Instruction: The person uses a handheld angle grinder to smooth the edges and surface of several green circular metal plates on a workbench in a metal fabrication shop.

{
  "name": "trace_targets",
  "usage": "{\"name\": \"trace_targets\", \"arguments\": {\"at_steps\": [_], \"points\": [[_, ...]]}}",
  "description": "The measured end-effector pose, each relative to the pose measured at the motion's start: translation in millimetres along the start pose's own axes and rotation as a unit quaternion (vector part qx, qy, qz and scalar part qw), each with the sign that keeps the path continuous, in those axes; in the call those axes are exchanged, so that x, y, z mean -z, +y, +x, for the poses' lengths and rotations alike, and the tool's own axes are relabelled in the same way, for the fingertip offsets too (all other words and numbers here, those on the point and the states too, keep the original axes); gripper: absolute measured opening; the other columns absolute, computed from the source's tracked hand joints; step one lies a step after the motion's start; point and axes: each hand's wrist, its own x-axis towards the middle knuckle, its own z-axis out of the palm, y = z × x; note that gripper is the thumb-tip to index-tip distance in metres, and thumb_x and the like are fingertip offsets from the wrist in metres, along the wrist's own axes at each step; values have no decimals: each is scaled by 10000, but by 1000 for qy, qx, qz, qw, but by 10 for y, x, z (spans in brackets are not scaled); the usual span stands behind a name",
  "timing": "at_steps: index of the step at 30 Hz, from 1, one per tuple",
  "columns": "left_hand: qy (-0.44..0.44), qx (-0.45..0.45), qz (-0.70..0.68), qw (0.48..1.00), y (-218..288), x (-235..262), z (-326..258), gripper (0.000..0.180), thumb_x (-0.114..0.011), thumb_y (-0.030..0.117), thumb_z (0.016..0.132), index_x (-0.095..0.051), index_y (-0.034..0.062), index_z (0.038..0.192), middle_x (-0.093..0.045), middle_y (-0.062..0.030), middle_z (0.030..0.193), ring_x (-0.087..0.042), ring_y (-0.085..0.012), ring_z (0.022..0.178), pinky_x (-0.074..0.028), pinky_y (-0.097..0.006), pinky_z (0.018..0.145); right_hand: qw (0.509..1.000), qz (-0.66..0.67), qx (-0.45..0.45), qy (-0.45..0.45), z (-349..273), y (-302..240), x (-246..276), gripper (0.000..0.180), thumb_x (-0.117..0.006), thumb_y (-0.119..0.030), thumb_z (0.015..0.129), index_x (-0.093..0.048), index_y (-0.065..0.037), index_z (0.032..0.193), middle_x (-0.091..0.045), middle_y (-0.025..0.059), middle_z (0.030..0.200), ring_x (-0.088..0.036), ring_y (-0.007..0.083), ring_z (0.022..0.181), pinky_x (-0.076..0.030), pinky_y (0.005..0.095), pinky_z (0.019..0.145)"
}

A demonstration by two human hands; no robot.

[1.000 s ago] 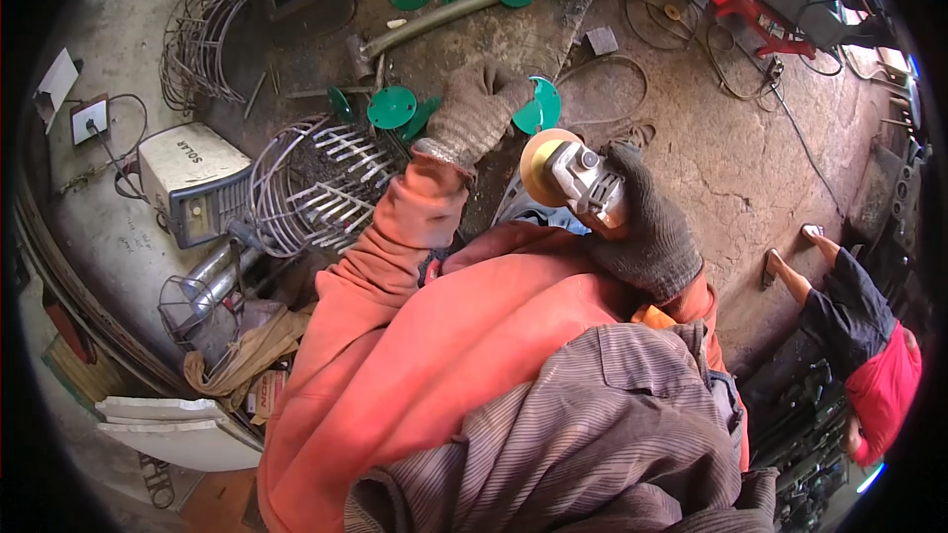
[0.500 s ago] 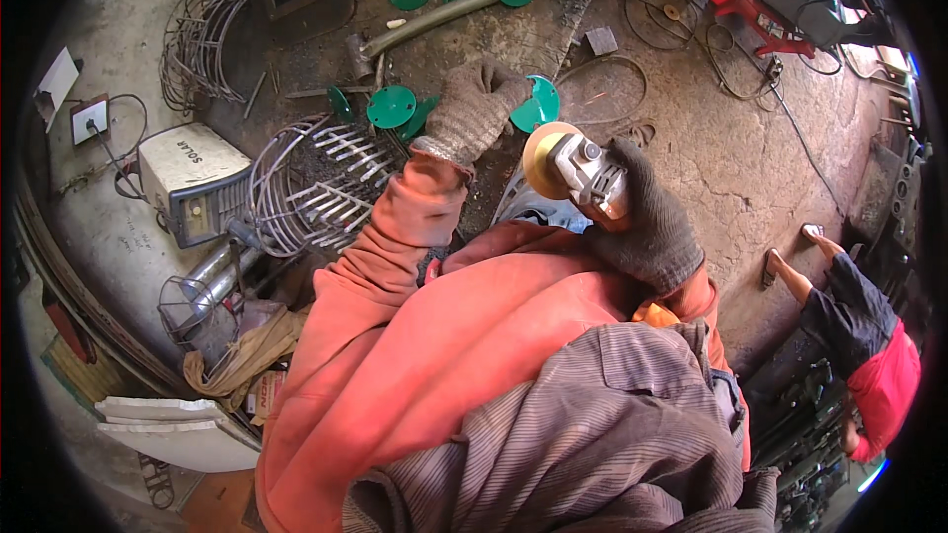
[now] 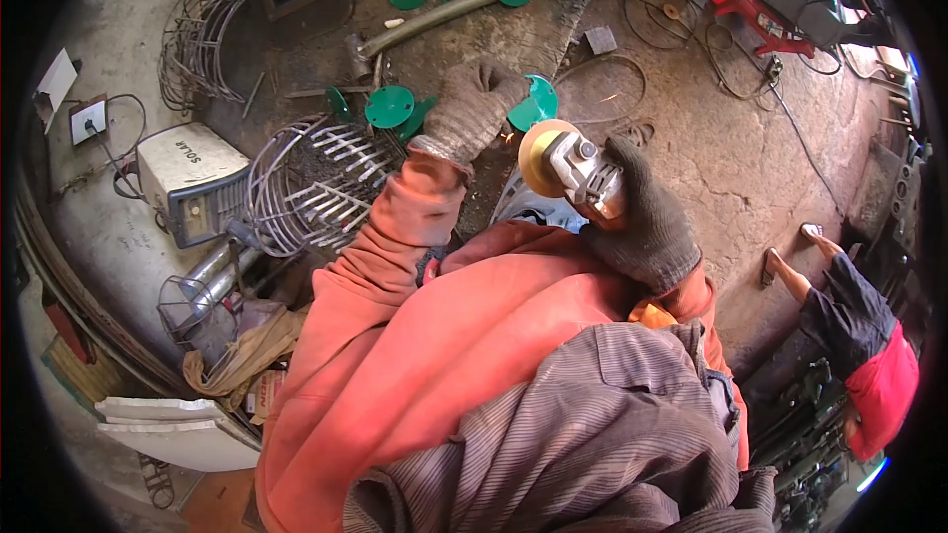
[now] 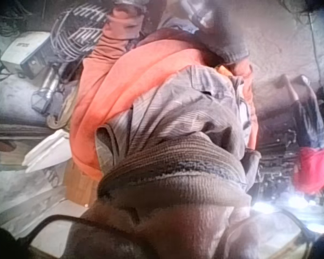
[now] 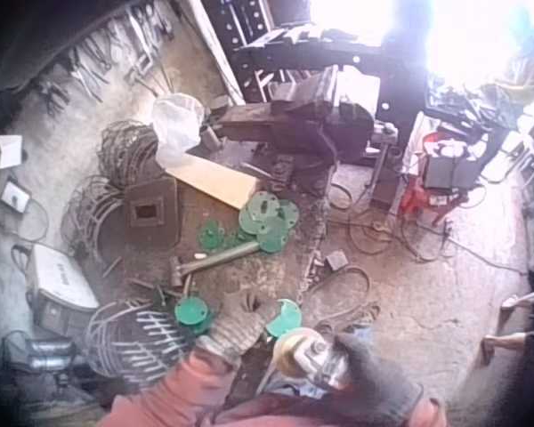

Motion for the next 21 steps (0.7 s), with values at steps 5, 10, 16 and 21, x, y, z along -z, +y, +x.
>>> {"name": "trace_targets", "arguments": {"at_steps": [5, 10, 16, 21], "points": [[-2, 19, 1, 1000, 80, 26, -8, 215, -788, 209, 918, -706, 41, 1025, -674, -24, 803, -629, -110, 582, -497, -270, 450, 999, -25, -28, 11, 28, -46, -3, 889, -869, -111, 726, -430, -64, 1498, -660, 239, 1279, -652, 458, 1173, -540, 468, 958], [-100, -11, -31, 994, 194, 222, -102, 204, -697, 70, 899, -702, 27, 1098, -694, -42, 900, -659, -125, 742, -559, -277, 617, 990, 98, -60, 80, -197, 214, 16, 1005, -837, 8, 702, -327, -79, 1564, -613, 184, 1388, -633, 317, 1279, -517, 416, 1040], [-123, -162, 55, 977, -122, 405, -4, 268, -595, -53, 837, -691, 7, 1080, -701, -49, 1029, -641, -158, 976, -517, -310, 882, 981, 132, -53, 135, -314, 405, 128, 967, -851, 30, 672, -394, -74, 1518, -613, 171, 1372, -606, 277, 1303, -501, 399, 1062], [-102, -126, 1, 987, -92, 409, -41, 205, -599, -25, 859, -708, 7, 1030, -717, -52, 989, -642, -139, 918, -521, -316, 846, 976, 168, -83, 110, -368, 481, 132, 972, -862, 18, 669, -400, -68, 1519, -601, 160, 1403, -589, 272, 1323, -484, 400, 1085]]}}
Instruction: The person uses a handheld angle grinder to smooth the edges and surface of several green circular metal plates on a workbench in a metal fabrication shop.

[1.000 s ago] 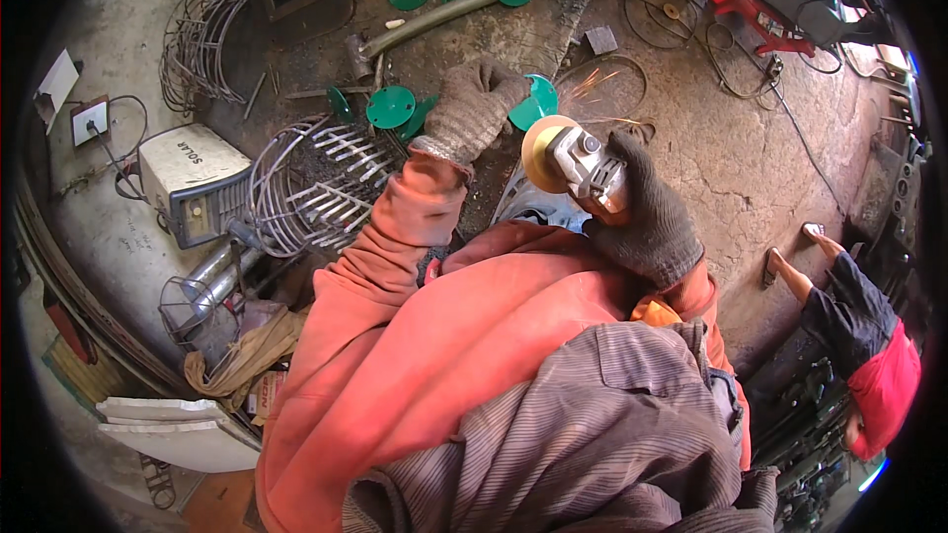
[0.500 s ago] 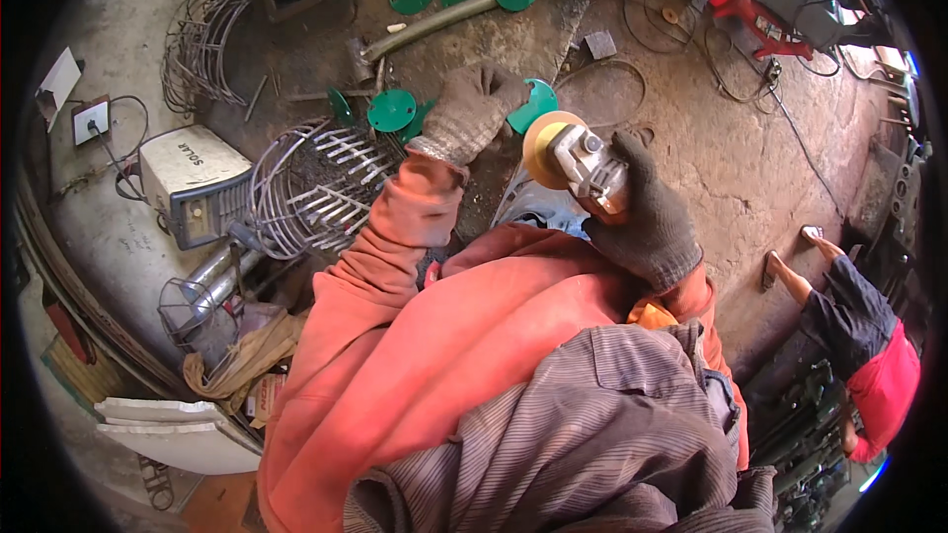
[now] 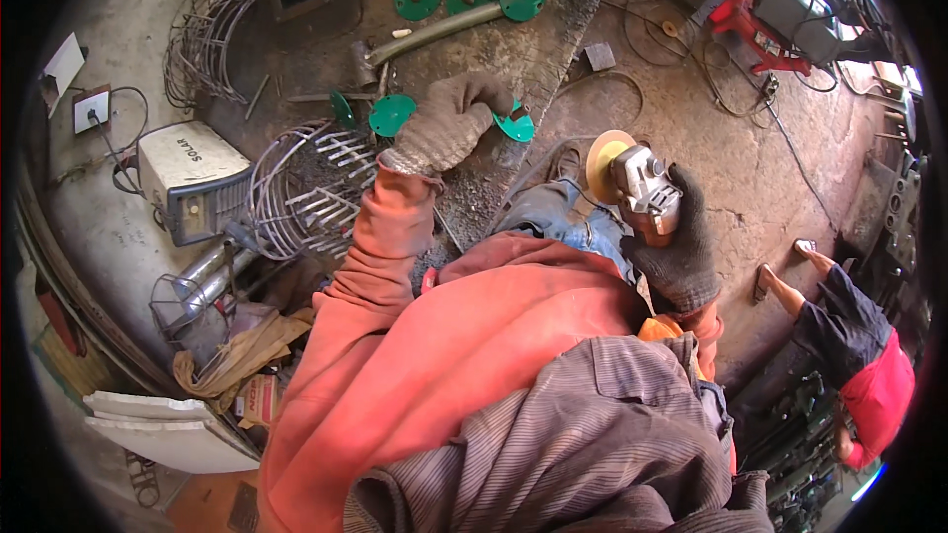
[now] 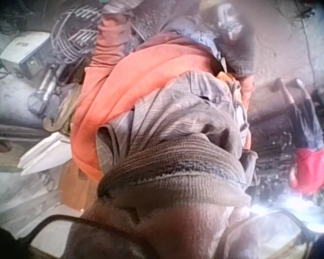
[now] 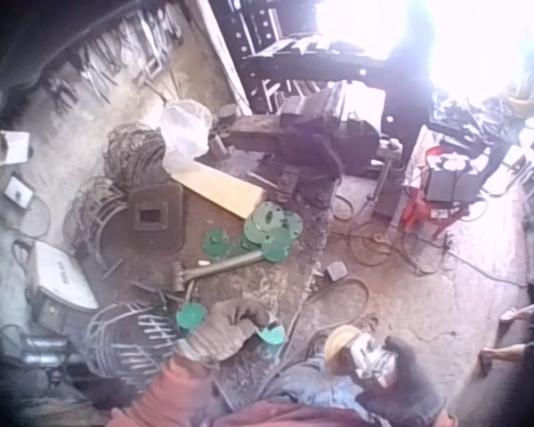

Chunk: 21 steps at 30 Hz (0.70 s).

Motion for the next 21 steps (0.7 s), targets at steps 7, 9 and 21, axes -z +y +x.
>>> {"name": "trace_targets", "arguments": {"at_steps": [7, 9, 21], "points": [[33, -51, 77, 995, 110, -108, 71, 153, -659, 47, 918, -720, 0, 1050, -726, -61, 974, -649, -128, 830, -541, -329, 766, 998, -48, 35, -36, 5, -49, -143, 1009, -862, 35, 671, -361, -47, 1544, -557, 158, 1403, -567, 274, 1314, -475, 404, 1085], [26, 11, 54, 998, 239, -146, 23, 175, -674, 90, 929, -722, 3, 1073, -717, -75, 1021, -648, -142, 859, -535, -325, 799, 996, -62, 60, -34, 16, -47, -190, 941, -888, -78, 709, -408, -91, 1517, -608, 173, 1377, -605, 309, 1310, -496, 405, 1058], [-37, -7, 169, 985, 94, -244, 74, 283, -694, 190, 930, -731, 70, 1183, -702, -141, 1058, -653, -277, 971, -516, -406, 863, 982, -141, 91, -88, 106, -209, -272, 914, -898, -108, 707, -443, -39, 1497, -619, 237, 1368, -596, 413, 1298, -493, 443, 1063]]}}
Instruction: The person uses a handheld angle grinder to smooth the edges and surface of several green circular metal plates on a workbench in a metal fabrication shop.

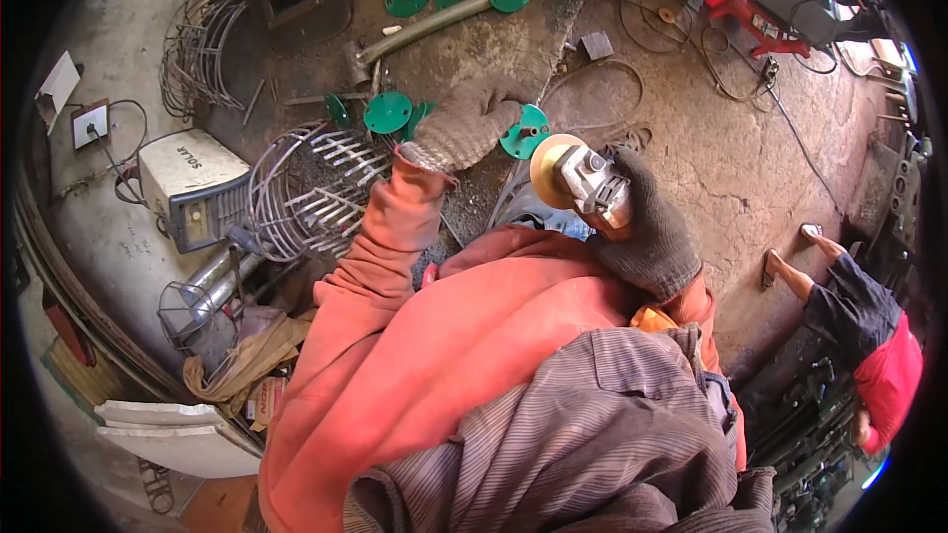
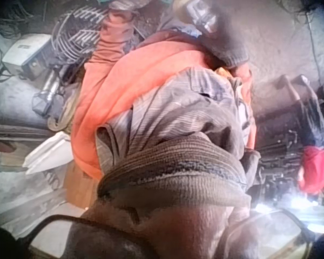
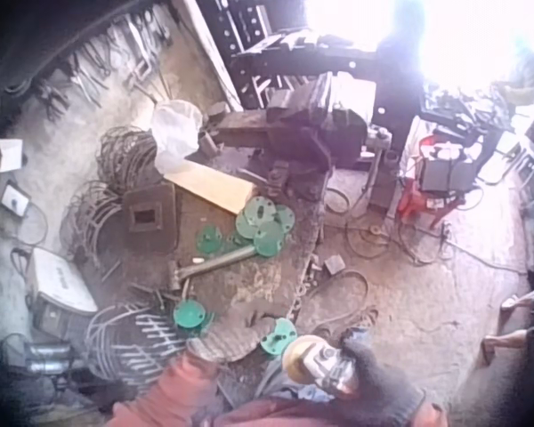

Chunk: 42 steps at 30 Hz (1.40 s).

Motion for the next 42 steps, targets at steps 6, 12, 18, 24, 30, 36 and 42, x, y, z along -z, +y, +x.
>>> {"name": "trace_targets", "arguments": {"at_steps": [6, 12, 18, 24, 30, 36, 42], "points": [[-2, -27, 13, 1000, -63, -12, 32, 258, -681, 191, 934, -735, 59, 1149, -707, -157, 997, -661, -290, 914, -520, -409, 833, 1000, 6, -1, -13, 86, -92, 10, 883, -881, -105, 724, -452, -22, 1491, -620, 236, 1365, -601, 417, 1282, -494, 447, 1060], [-19, -28, 22, 999, -59, 6, 78, 237, -669, 177, 943, -736, 37, 1122, -718, -162, 980, -674, -269, 892, -526, -400, 802, 1000, -7, -16, -26, 108, -54, 8, 904, -897, -142, 717, -448, -15, 1491, -622, 248, 1352, -604, 422, 1281, -498, 447, 1053], [-41, 4, -26, 999, -68, 8, 70, 248, -681, 151, 951, -737, 47, 1169, -687, -118, 954, -615, -212, 869, -513, -373, 822, 999, -18, -23, -36, 95, -5, 5, 958, -918, -163, 686, -438, 2, 1498, -618, 250, 1361, -598, 426, 1293, -500, 443, 1056], [-33, -35, -38, 998, -148, -14, 101, 245, -649, 157, 957, -745, 26, 1142, -727, -135, 931, -660, -209, 838, -527, -372, 765, 999, -17, -19, -36, 103, 29, 5, 974, -921, -164, 677, -432, 5, 1502, -609, 248, 1378, -589, 425, 1305, -495, 443, 1067], [-56, 9, -35, 998, -102, 8, 113, 242, -661, 161, 947, -750, 24, 1124, -727, -138, 913, -661, -215, 824, -528, -377, 759, 999, 8, -15, -37, 130, 43, -44, 954, -910, -152, 684, -439, -24, 1504, -607, 233, 1392, -584, 422, 1315, -492, 445, 1074], [-39, -33, -44, 998, -249, -33, 125, 236, -674, 151, 952, -739, 23, 1139, -720, -116, 935, -643, -193, 847, -523, -364, 787, 999, 13, -14, -33, 155, -13, -29, 950, -902, -143, 687, -437, -43, 1509, -615, 225, 1385, -592, 422, 1305, -494, 447, 1069], [-63, -30, -69, 995, -255, -7, 141, 235, -667, 139, 964, -734, 22, 1156, -731, -117, 986, -662, -195, 899, -529, -357, 818, 999, -11, -23, -36, 157, 5, -11, 965, -903, -146, 683, -425, -40, 1515, -613, 231, 1384, -593, 423, 1306, -496, 449, 1066]]}}
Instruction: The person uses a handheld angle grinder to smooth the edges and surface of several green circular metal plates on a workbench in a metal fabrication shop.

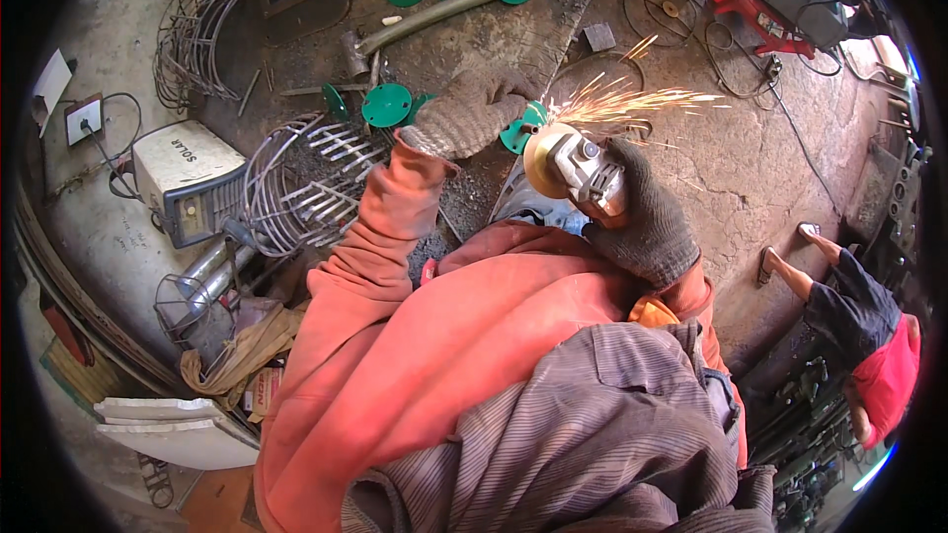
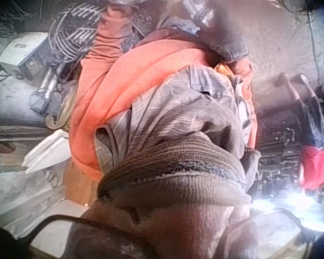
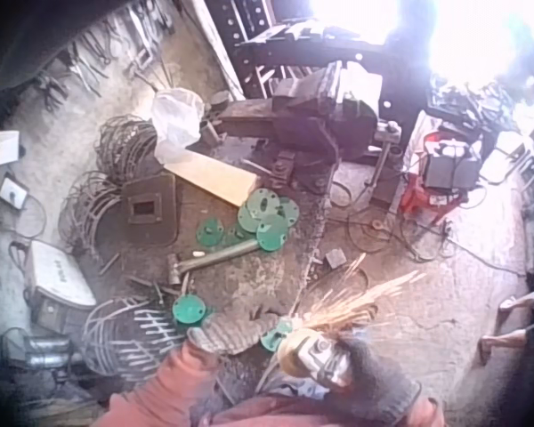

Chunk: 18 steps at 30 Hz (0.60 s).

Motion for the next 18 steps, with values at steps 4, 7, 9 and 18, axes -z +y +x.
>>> {"name": "trace_targets", "arguments": {"at_steps": [4, 7, 9, 18], "points": [[7, 14, 11, 1000, -19, -12, -4, 235, -657, 100, 978, -721, 7, 1185, -712, -75, 1005, -630, -160, 909, -518, -329, 837, 1000, 9, 3, 0, 18, 39, -26, 974, -903, -147, 685, -414, -37, 1520, -609, 240, 1384, -592, 424, 1307, -497, 451, 1064], [14, 12, -1, 1000, 3, -18, -13, 246, -672, 113, 976, -721, 12, 1196, -707, -70, 1003, -624, -156, 904, -518, -328, 831, 1000, -4, -9, 1, 22, -18, -11, 968, -901, -150, 685, -417, -41, 1517, -611, 238, 1379, -595, 421, 1303, -501, 452, 1057], [11, 3, 5, 1000, -25, -7, -12, 246, -677, 114, 975, -720, 11, 1194, -708, -71, 1007, -625, -156, 910, -518, -329, 835, 1000, 10, -16, -3, 35, -69, 5, 967, -897, -148, 687, -414, -44, 1519, -611, 237, 1380, -596, 419, 1303, -501, 449, 1058], [22, -8, 5, 1000, -53, -21, -4, 236, -698, 128, 928, -755, 23, 1132, -751, -146, 969, -697, -224, 882, -541, -378, 798, 1000, -5, -17, -3, 18, -58, 27, 958, -881, -120, 704, -396, -61, 1528, -627, 225, 1364, -613, 411, 1289, -511, 440, 1046]]}}
